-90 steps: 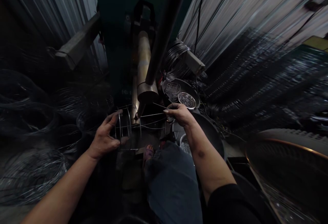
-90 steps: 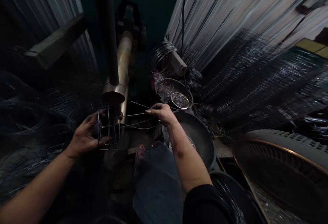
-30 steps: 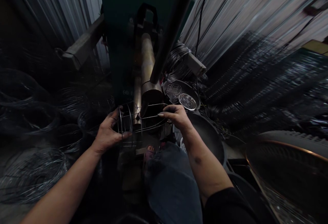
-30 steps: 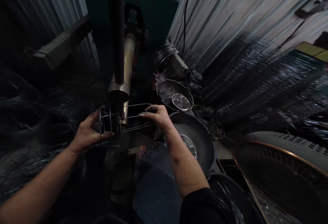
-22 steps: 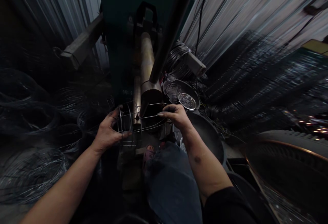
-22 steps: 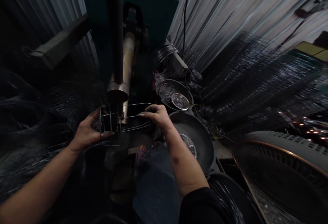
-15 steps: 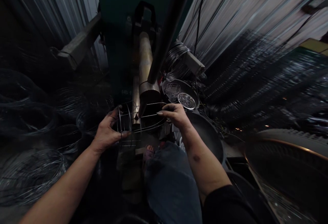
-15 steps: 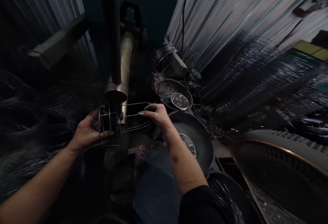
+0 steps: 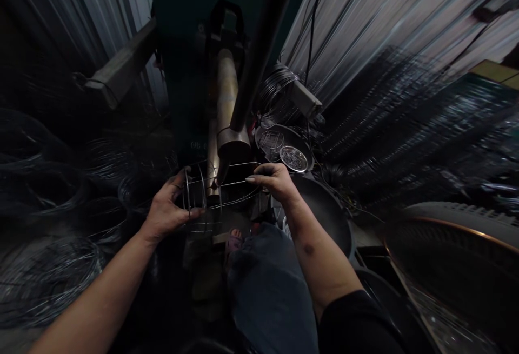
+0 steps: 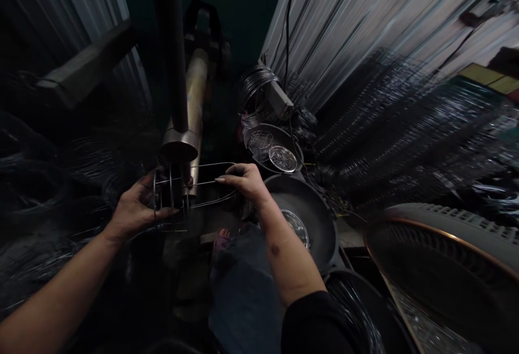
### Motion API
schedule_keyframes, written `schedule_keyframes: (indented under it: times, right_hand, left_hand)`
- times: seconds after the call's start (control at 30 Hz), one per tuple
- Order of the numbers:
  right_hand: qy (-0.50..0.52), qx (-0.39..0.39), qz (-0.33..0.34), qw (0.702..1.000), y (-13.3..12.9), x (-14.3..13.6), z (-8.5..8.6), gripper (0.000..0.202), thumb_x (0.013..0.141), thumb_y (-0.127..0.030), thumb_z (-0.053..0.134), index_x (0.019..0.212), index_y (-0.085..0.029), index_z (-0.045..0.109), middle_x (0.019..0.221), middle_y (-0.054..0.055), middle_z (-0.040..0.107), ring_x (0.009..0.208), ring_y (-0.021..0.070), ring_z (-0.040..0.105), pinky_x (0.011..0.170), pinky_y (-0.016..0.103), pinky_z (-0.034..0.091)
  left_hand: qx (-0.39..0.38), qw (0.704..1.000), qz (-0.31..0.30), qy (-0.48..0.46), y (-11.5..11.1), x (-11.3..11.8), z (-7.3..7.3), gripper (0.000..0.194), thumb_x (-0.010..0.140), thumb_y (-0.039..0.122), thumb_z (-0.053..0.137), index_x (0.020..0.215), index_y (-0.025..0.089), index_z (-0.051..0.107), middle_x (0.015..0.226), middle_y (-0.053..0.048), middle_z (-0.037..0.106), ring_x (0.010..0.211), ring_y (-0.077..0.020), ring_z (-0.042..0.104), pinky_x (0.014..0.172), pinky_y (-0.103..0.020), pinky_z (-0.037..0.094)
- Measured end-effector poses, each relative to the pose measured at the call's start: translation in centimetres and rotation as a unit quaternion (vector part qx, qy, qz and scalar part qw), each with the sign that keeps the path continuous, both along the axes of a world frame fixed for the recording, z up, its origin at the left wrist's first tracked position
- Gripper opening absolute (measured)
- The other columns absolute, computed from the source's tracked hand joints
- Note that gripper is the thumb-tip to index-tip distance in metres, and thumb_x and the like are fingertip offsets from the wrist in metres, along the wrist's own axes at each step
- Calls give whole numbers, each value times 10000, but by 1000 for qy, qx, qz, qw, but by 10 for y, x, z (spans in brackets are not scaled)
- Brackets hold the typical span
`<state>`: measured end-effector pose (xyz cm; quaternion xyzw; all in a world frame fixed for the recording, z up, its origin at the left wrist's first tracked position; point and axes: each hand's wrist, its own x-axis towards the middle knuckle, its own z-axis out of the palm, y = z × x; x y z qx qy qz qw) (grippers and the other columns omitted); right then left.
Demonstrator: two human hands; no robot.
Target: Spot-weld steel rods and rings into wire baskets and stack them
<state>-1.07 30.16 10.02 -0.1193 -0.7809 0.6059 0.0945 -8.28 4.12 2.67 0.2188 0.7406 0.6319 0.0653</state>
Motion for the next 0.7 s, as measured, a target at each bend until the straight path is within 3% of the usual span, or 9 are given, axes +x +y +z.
schedule_keyframes:
  times: [0.3, 0.53, 0.7]
  right_hand:
    - [0, 3, -5, 1000, 0, -2, -1, 377, 478, -450, 835, 586, -148, 637, 497, -42, 466, 453, 79, 390, 437, 236, 297]
    - [16, 9, -13, 1000, 0, 0, 2, 366, 484, -448, 831, 606, -152, 654, 550, -25, 523, 503, 98, 448, 479, 242, 349]
    - [52, -25, -73, 996, 4, 4, -11, 352, 503, -455, 813, 631, -167, 657, 563, -25, 532, 532, 112, 469, 514, 250, 382]
  left_hand:
    - [-7, 1000, 1, -1, 1, -2, 2, 998, 495, 402, 854, 1383, 214, 442, 1368, -122, 508, 1183, -316, 548, 1046, -487, 416]
    - [-29, 999, 10, -24, 1, 0, 8, 969, 475, 377, 857, 1351, 201, 482, 1265, -115, 589, 1109, -324, 591, 1015, -523, 437]
    - [-29, 999, 13, -22, 2, 2, 12, 955, 472, 367, 857, 1338, 190, 494, 1261, -116, 588, 1105, -324, 593, 1013, -514, 442]
